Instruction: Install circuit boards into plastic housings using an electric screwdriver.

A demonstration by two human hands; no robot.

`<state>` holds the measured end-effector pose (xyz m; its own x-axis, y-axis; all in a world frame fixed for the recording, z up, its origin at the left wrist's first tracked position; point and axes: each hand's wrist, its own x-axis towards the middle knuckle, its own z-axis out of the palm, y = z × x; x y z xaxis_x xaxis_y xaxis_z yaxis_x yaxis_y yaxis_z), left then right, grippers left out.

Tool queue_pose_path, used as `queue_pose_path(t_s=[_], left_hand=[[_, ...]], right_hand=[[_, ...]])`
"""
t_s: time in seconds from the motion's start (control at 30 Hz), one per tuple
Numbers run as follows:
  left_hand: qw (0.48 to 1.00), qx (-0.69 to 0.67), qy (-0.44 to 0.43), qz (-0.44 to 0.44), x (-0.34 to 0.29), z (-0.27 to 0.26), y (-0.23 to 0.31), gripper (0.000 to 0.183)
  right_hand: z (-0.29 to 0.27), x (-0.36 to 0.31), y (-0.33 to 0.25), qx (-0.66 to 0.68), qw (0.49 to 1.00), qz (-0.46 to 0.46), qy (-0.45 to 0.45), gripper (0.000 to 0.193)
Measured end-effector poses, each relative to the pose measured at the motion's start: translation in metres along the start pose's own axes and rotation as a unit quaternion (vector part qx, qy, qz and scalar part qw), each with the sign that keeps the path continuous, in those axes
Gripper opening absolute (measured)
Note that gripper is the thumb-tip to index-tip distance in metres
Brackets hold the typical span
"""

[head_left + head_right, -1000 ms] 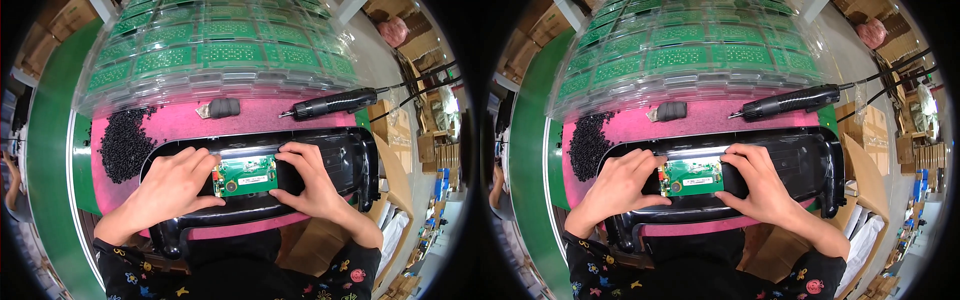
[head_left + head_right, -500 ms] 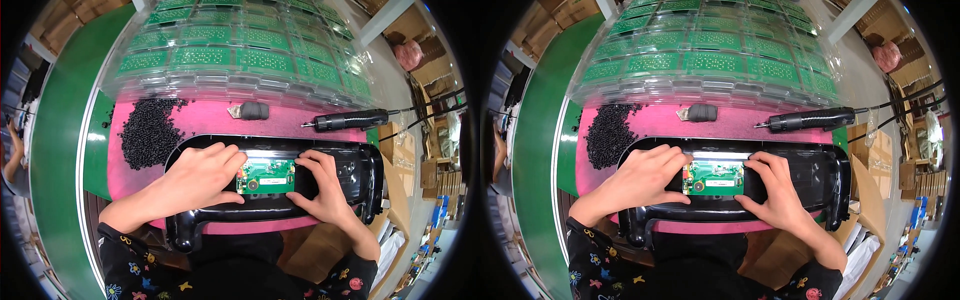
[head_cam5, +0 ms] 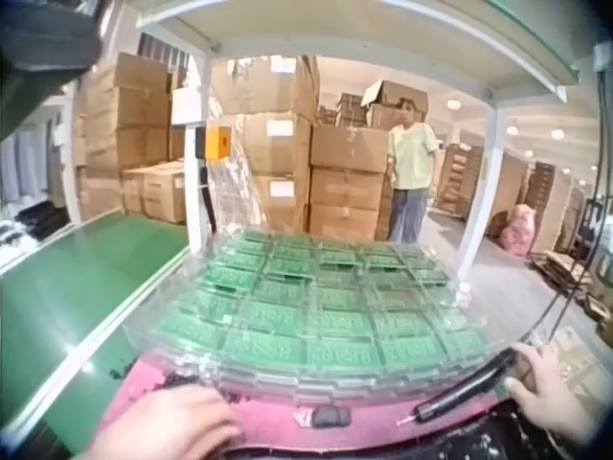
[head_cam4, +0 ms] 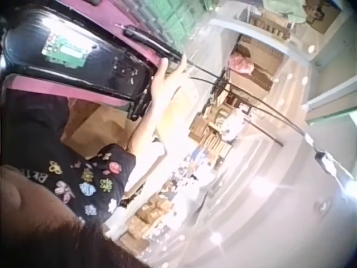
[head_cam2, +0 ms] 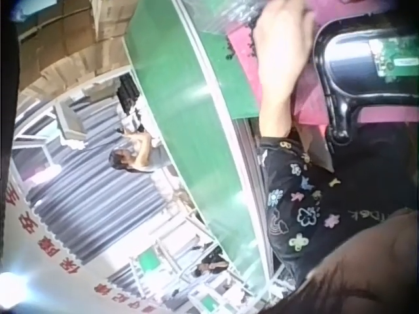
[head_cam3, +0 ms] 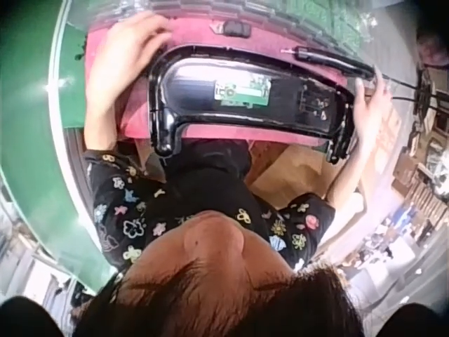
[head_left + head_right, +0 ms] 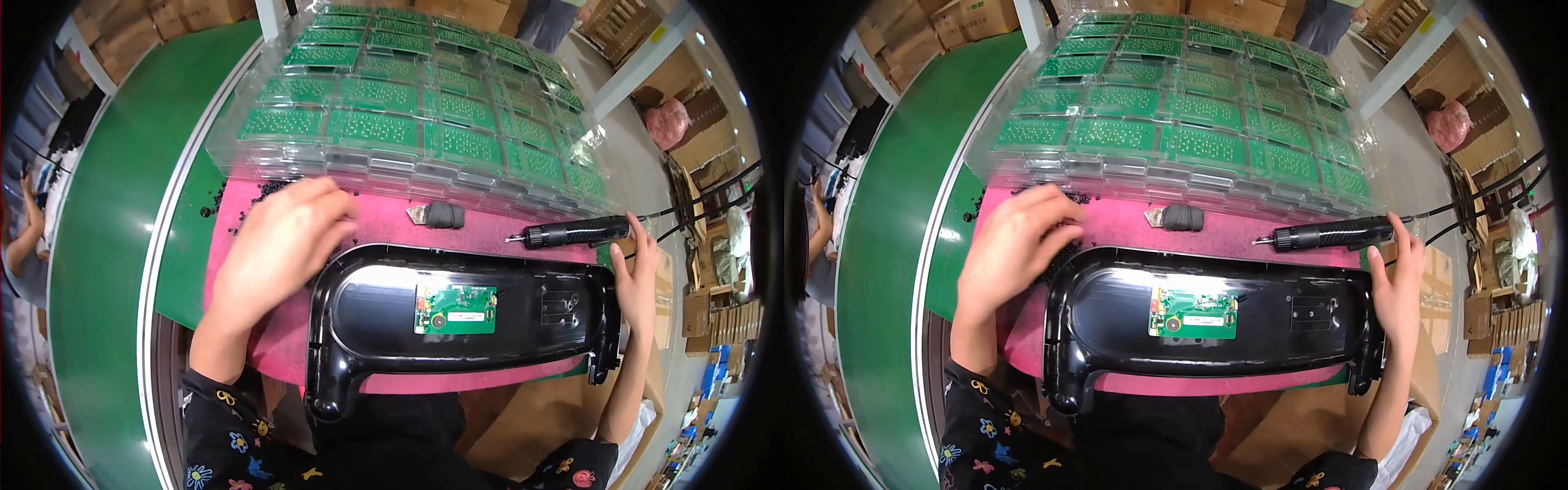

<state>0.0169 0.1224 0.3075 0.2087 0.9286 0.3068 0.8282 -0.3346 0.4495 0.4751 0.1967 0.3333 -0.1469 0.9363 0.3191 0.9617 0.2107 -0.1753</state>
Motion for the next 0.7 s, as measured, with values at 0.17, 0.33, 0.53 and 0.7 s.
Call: queue_pose_path(t_s=[0.17,0.33,0.53,0.7], left_hand=[[0.991,0.08,-0.086,-0.068,-0.013,-0.009,-0.016,0.03],[0.986,0.068,-0.112,-0.1,-0.011,0.002,-0.025,0.029],[0.989,0.056,-0.082,-0.112,-0.01,0.009,-0.03,0.014],[0.992,0.054,-0.048,-0.101,-0.009,0.011,-0.029,0.011]], right_hand=[[0.022,0.023,0.032,0.222,0.955,0.165,-0.108,0.04],[0.046,0.029,0.002,0.4,0.904,0.111,0.1,0.039],[0.051,0.034,-0.077,0.62,0.776,0.001,0.113,0.058],[0.069,0.036,-0.081,0.757,0.637,0.007,-0.142,0.046]])
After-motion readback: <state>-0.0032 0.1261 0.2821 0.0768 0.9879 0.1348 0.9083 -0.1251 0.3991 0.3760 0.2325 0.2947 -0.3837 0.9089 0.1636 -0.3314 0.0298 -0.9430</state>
